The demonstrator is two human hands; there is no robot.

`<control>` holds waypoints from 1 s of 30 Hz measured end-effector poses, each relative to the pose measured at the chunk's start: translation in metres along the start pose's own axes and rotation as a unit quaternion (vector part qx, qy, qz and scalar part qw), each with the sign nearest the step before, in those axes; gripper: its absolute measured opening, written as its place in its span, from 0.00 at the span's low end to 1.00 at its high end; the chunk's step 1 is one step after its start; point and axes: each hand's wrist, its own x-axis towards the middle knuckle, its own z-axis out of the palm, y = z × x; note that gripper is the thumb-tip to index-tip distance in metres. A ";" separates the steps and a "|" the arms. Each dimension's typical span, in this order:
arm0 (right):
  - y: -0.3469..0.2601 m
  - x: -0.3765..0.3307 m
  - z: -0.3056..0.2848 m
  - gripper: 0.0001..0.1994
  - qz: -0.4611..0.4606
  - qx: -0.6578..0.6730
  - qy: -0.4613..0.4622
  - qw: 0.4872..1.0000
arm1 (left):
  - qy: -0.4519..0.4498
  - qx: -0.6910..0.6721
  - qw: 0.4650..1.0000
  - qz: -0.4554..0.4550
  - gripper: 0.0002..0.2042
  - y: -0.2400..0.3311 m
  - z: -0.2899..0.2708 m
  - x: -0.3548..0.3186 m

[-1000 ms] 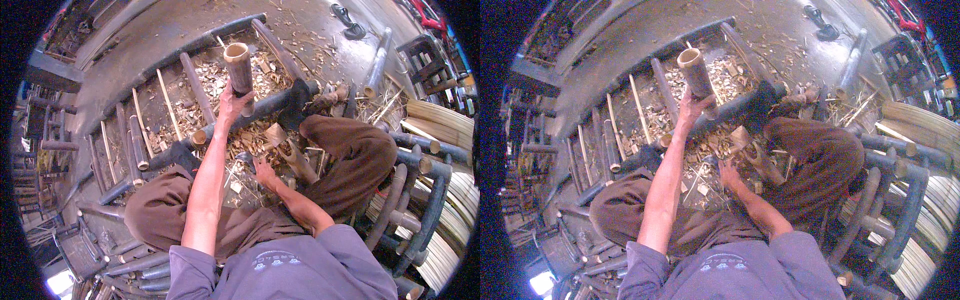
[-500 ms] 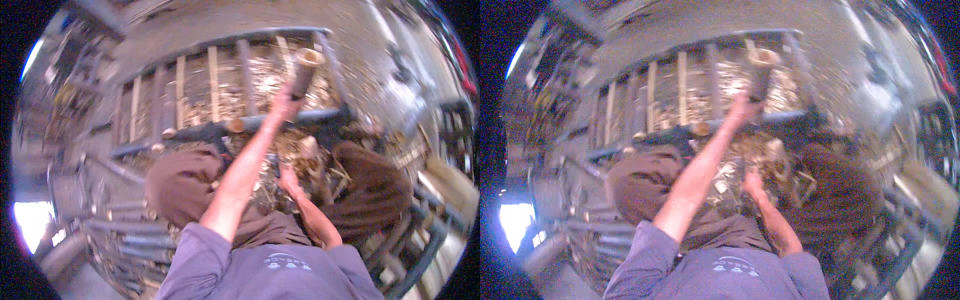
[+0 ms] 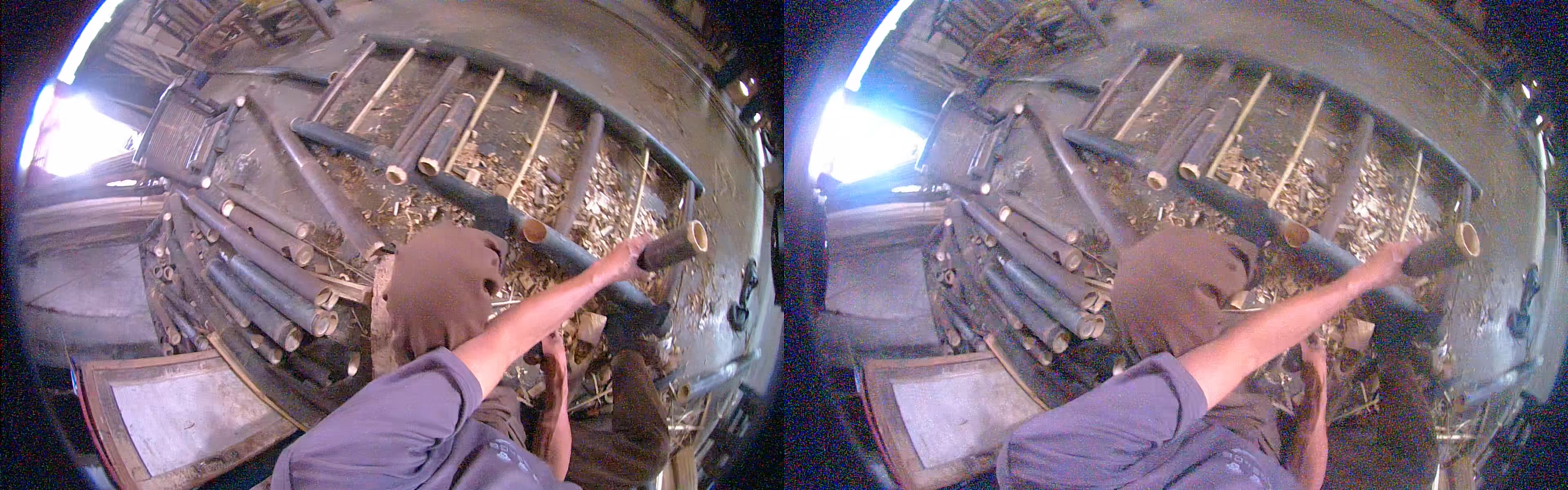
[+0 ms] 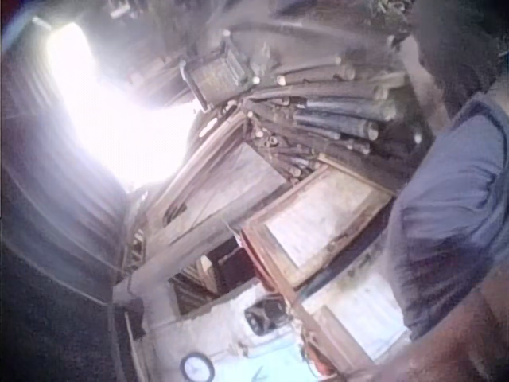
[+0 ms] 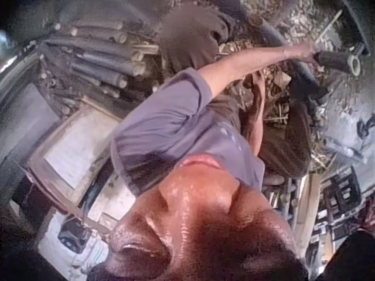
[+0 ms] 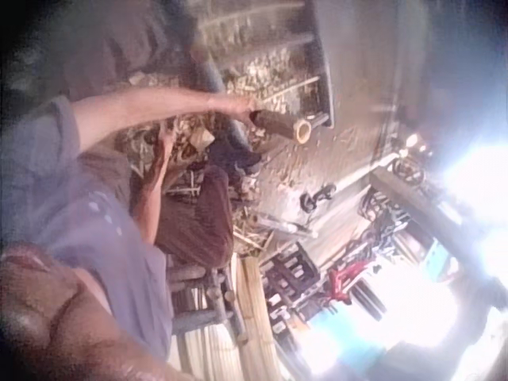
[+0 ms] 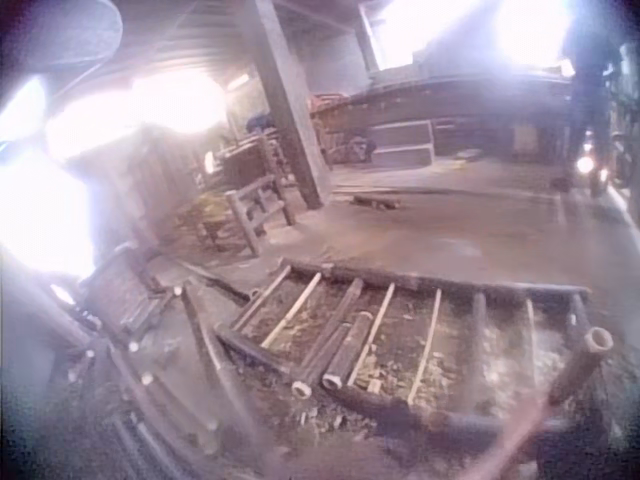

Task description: The person sits on the floor and uses a knife to carve and smooth the ends of bamboo poles. They repeatedly rotate the poles, scrape the interior and exterior surfaces, and occasionally use a stone to further smooth the edges.

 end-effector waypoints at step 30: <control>-0.185 -0.178 -0.091 0.29 0.080 0.315 0.303 0.896 | -0.026 -0.079 0.988 -0.133 0.35 0.010 -0.024 -0.004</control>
